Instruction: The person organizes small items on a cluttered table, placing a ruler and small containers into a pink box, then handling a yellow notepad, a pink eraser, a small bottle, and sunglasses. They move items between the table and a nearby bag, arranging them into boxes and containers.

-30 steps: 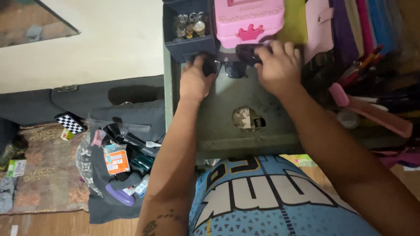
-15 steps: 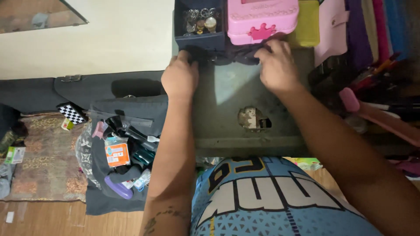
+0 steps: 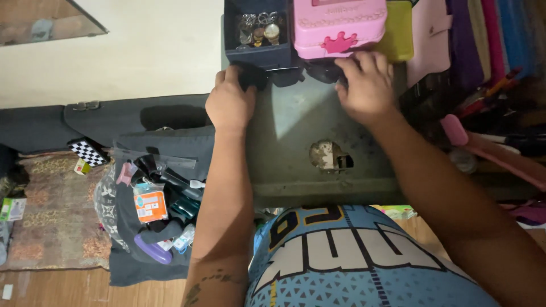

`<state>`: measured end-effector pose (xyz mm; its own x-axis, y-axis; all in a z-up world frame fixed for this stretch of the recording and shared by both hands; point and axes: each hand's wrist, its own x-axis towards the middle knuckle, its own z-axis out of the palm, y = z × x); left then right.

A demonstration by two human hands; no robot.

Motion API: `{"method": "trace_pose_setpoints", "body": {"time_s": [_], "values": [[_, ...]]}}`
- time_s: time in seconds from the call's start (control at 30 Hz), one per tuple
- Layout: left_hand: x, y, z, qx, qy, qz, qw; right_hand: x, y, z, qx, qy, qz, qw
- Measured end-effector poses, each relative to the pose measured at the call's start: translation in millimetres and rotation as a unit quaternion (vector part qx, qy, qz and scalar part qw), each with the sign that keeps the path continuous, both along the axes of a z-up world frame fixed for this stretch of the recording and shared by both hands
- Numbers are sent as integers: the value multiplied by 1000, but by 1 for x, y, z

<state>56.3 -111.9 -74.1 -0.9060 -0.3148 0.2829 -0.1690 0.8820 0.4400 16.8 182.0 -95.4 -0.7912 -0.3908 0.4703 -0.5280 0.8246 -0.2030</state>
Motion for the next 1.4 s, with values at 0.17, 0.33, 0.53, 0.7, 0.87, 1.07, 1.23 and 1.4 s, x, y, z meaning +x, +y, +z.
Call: {"method": "trace_pose_setpoints", "body": {"time_s": [0.17, 0.33, 0.53, 0.7, 0.87, 1.07, 1.23, 1.4], "values": [[-1, 0, -5, 1, 6, -9, 1000, 2, 1, 0, -3, -2, 1, 1000], [-1, -2, -10, -18, 10, -10, 1000, -13, 7, -18, 5, -7, -1, 1000], [-2, -5, -12, 5, 20, -4, 1000, -11, 7, -20, -8, 31, 7, 999], [-4, -7, -16, 2, 16, 4, 1000, -13, 9, -26, -6, 31, -9, 999], [0, -6, -9, -1, 19, -17, 1000, -5, 5, -6, 1, -10, -26, 1000], [-1, -5, -8, -5, 6, -20, 1000, -6, 4, -1, 24, -48, -32, 998], [-2, -4, -7, -10, -6, -22, 1000, -6, 3, 0, 20, -66, -35, 997], [0, -3, -5, 1, -1, -24, 1000, -9, 4, -4, 19, -86, -34, 996]]}}
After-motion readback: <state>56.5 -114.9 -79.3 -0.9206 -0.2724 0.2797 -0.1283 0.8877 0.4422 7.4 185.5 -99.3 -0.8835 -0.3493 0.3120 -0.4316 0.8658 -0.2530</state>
